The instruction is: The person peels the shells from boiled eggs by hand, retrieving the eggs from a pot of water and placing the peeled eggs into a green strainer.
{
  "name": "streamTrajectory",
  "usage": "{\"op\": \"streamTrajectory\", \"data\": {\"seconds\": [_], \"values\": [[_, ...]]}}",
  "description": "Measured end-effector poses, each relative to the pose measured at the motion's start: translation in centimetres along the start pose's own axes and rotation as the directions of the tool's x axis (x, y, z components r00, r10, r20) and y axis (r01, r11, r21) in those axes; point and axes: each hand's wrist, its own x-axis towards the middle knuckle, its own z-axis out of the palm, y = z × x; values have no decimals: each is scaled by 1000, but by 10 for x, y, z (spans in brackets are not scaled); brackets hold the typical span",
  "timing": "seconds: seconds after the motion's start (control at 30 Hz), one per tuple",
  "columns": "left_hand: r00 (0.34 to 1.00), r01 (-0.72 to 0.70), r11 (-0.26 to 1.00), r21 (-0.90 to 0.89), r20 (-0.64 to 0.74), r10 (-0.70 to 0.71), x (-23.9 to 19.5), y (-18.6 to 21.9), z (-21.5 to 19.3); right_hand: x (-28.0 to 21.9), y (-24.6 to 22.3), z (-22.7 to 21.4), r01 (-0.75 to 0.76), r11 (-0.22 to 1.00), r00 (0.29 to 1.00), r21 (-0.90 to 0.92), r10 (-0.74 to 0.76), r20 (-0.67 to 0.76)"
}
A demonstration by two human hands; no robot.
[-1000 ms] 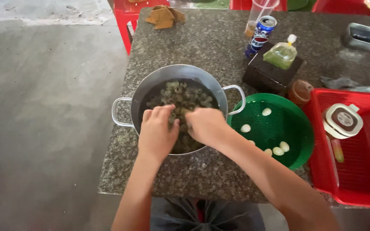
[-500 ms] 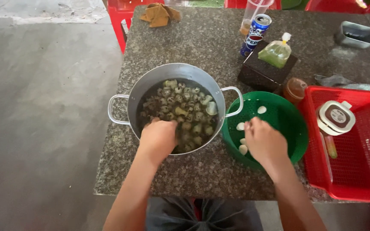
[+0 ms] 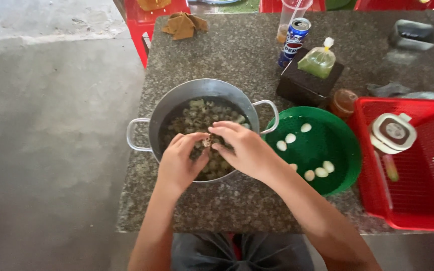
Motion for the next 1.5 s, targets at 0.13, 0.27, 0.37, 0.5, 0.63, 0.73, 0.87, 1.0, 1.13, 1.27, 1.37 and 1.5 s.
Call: {"op": "streamTrajectory", "data": {"seconds": [0.13,0.27,0.37,0.5,0.63,0.73,0.87,1.0,1.13,1.27,1.37,1.5], "values": [[999,11,1000,-22,-52,-12,2,15,-12,7,-6,13,-194,926,981,324,176,84],[989,-14,993,-118,-150,-4,2,17,-11,0,1,18,-299,866,950,400,312,34],[983,-63,993,-104,-176,44,3,12,-7,-3,5,19,-306,866,943,396,333,-1],[989,-31,999,-43,-148,24,0,12,-1,-11,14,26,-303,853,934,424,355,-47],[994,-94,996,12,-47,94,7,15,1,-12,14,26,-270,878,948,396,314,-50],[989,-145,989,39,19,145,8,12,3,-14,10,25,-273,858,942,435,330,-61],[985,-164,985,44,63,161,5,1,5,-12,8,32,-264,898,951,351,303,-59],[982,-165,986,32,96,161,1,-2,4,-9,5,39,-372,893,914,254,400,-68],[988,-143,989,-25,51,144,9,15,-8,-8,-1,33,-392,884,909,254,415,-41],[984,-172,985,30,-36,173,8,16,-6,-7,-1,29,-395,867,905,304,424,-33],[978,-194,980,44,-64,197,1,7,2,-9,-2,27,-401,839,899,369,438,-18],[980,-195,980,47,-28,197,4,13,-1,-6,-6,22,-407,831,899,379,438,5]]}}
